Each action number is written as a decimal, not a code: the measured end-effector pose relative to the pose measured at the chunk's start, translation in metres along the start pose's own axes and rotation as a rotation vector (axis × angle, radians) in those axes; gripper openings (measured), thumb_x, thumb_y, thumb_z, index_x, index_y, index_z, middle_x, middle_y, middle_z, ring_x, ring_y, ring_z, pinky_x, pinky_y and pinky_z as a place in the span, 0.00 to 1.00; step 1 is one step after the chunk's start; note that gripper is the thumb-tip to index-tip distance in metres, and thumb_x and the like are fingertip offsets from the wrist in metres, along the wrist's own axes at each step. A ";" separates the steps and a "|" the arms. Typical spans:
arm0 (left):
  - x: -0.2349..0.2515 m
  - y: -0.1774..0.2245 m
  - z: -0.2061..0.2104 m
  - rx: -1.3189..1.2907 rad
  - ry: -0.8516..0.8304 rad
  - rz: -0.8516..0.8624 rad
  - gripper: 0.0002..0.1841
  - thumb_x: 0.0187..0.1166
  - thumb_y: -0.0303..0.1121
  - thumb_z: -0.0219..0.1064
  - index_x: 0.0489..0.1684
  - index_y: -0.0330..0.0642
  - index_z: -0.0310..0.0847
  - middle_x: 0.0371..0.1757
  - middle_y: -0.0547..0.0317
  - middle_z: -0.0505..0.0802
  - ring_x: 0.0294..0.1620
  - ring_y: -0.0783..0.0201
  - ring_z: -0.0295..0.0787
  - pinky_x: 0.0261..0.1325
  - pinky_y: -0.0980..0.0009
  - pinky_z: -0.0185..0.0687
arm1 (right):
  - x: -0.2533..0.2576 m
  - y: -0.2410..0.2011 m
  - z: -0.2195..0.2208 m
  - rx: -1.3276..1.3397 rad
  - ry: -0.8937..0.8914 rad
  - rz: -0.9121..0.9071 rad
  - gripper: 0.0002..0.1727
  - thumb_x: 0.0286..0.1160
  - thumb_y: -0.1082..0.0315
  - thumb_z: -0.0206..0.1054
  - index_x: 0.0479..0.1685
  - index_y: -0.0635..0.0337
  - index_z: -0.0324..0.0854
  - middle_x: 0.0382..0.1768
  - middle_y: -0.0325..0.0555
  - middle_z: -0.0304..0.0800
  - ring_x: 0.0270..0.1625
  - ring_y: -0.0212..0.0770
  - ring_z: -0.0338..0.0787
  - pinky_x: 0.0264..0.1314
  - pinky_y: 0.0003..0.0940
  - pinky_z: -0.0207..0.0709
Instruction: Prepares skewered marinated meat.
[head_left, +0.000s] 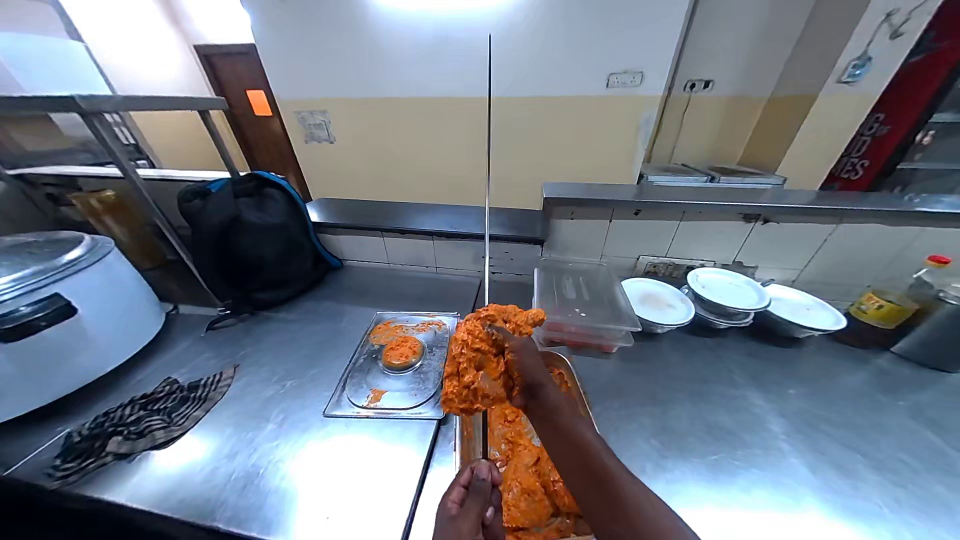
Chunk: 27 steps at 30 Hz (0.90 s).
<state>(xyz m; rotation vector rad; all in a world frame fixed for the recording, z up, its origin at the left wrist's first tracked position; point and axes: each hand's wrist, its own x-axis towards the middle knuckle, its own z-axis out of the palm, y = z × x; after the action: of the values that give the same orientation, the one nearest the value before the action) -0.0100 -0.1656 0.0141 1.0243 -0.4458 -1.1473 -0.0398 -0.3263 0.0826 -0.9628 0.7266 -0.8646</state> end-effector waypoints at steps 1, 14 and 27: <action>-0.002 -0.002 -0.003 -0.002 0.001 -0.009 0.17 0.93 0.28 0.40 0.37 0.44 0.74 0.16 0.75 0.73 0.12 0.83 0.62 0.16 0.87 0.60 | 0.000 0.005 0.001 0.023 0.008 0.019 0.09 0.90 0.62 0.57 0.59 0.54 0.74 0.34 0.41 0.85 0.32 0.32 0.86 0.33 0.27 0.82; -0.002 -0.004 -0.008 -0.040 0.033 -0.029 0.17 0.94 0.29 0.39 0.38 0.43 0.75 0.16 0.75 0.72 0.10 0.83 0.61 0.15 0.87 0.59 | -0.007 0.027 0.004 0.009 0.038 0.113 0.10 0.91 0.62 0.58 0.53 0.59 0.77 0.31 0.43 0.85 0.31 0.33 0.87 0.34 0.27 0.83; 0.018 0.002 -0.012 0.033 0.062 0.088 0.19 0.92 0.28 0.41 0.30 0.43 0.76 0.12 0.75 0.69 0.09 0.83 0.58 0.14 0.87 0.55 | 0.015 -0.007 0.009 -0.050 -0.077 -0.036 0.08 0.91 0.61 0.55 0.57 0.52 0.75 0.35 0.38 0.84 0.33 0.29 0.86 0.34 0.26 0.82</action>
<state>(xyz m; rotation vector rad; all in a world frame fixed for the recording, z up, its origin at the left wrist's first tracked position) 0.0073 -0.1760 0.0062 1.0554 -0.4579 -1.0299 -0.0279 -0.3383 0.0906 -1.0515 0.6690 -0.8394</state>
